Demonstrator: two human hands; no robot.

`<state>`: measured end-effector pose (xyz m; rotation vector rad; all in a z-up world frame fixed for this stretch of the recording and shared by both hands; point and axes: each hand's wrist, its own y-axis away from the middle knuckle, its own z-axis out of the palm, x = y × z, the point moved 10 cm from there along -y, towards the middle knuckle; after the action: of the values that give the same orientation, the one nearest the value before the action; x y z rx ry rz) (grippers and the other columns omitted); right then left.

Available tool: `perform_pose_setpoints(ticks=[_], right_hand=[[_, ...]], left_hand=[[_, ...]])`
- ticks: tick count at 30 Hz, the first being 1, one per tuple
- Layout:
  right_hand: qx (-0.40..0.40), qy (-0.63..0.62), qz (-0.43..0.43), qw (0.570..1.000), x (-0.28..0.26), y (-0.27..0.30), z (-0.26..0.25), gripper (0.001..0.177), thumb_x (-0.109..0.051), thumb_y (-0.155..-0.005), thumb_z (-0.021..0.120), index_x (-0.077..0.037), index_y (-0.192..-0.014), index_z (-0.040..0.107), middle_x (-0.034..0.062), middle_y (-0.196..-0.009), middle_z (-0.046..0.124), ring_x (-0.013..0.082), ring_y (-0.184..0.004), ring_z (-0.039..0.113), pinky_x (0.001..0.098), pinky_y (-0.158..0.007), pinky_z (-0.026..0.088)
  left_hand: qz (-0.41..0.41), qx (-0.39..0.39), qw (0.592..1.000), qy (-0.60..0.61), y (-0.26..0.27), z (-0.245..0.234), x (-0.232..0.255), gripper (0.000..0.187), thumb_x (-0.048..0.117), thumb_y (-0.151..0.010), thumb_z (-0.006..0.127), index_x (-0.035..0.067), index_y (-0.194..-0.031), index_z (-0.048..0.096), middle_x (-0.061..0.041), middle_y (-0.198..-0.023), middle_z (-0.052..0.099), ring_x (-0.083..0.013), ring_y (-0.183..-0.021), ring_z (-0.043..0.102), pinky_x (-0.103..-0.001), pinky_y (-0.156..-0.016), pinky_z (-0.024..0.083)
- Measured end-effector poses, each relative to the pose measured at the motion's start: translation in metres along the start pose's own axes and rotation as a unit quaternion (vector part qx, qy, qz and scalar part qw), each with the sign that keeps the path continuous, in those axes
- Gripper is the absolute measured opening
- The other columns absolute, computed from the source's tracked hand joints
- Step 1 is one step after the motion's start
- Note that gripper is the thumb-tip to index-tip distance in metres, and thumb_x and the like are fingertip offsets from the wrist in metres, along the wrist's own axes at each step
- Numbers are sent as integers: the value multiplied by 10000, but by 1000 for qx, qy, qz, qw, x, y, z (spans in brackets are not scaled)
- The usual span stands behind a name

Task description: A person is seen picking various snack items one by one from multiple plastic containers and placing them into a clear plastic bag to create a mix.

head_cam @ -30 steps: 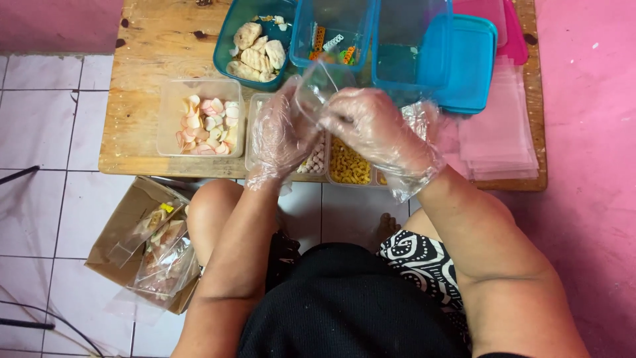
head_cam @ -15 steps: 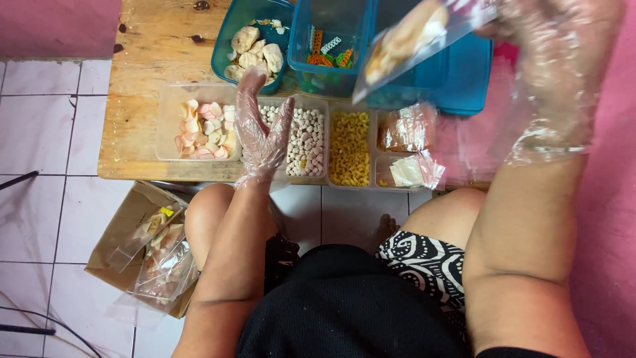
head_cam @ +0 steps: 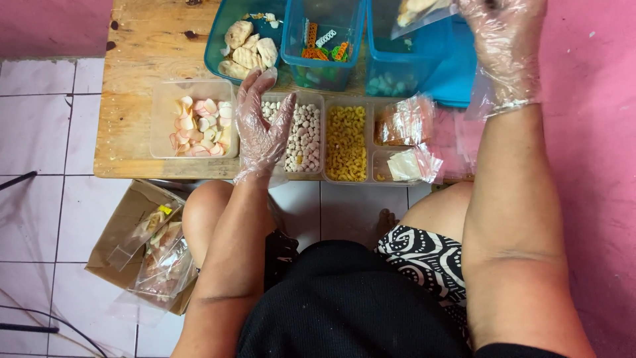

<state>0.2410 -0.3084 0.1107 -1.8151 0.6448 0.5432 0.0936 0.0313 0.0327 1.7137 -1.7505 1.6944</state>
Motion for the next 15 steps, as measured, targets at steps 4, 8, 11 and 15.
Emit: perform_pose_setpoints(ticks=[4, 8, 11, 15], right_hand=[[-14, 17, 6, 1000, -17, 1, -1, 262, 261, -1169, 740, 145, -1323, 564, 251, -1243, 663, 350, -1097, 687, 426, -974, 603], [-53, 80, 27, 995, -22, 10, -5, 131, 200, -1227, 822, 133, -1201, 712, 152, -1055, 668, 206, -855, 555, 337, -804, 502], [-94, 92, 29, 991, -18, 13, 12, 116, 215, -1144, 791, 131, -1215, 758, 190, -1152, 741, 221, -985, 652, 333, -894, 548], [-80, 86, 38, 992, 24, 21, 28, 120, 165, -1078, 778, 62, -1120, 732, 178, -1109, 751, 233, -985, 709, 339, -910, 618]], left_hand=[[8, 12, 1000, -2, 0, -6, 1, 332, 126, -902, 802, -11, -1164, 653, -234, -1333, 588, -365, -1260, 592, -447, -1043, 515], [5, 7, 1000, -5, 0, -8, -1, 312, 122, -896, 798, -18, -1139, 661, -242, -1310, 599, -359, -1230, 610, -433, -1009, 526], [7, 11, 1000, -1, 1, -9, 0, 306, 120, -889, 801, -16, -1132, 675, -227, -1273, 628, -334, -1199, 630, -410, -992, 543], [3, -17, 1000, 16, 2, -3, 7, 309, 133, -901, 780, -28, -1140, 667, -219, -1239, 644, -342, -1188, 635, -416, -986, 543]])
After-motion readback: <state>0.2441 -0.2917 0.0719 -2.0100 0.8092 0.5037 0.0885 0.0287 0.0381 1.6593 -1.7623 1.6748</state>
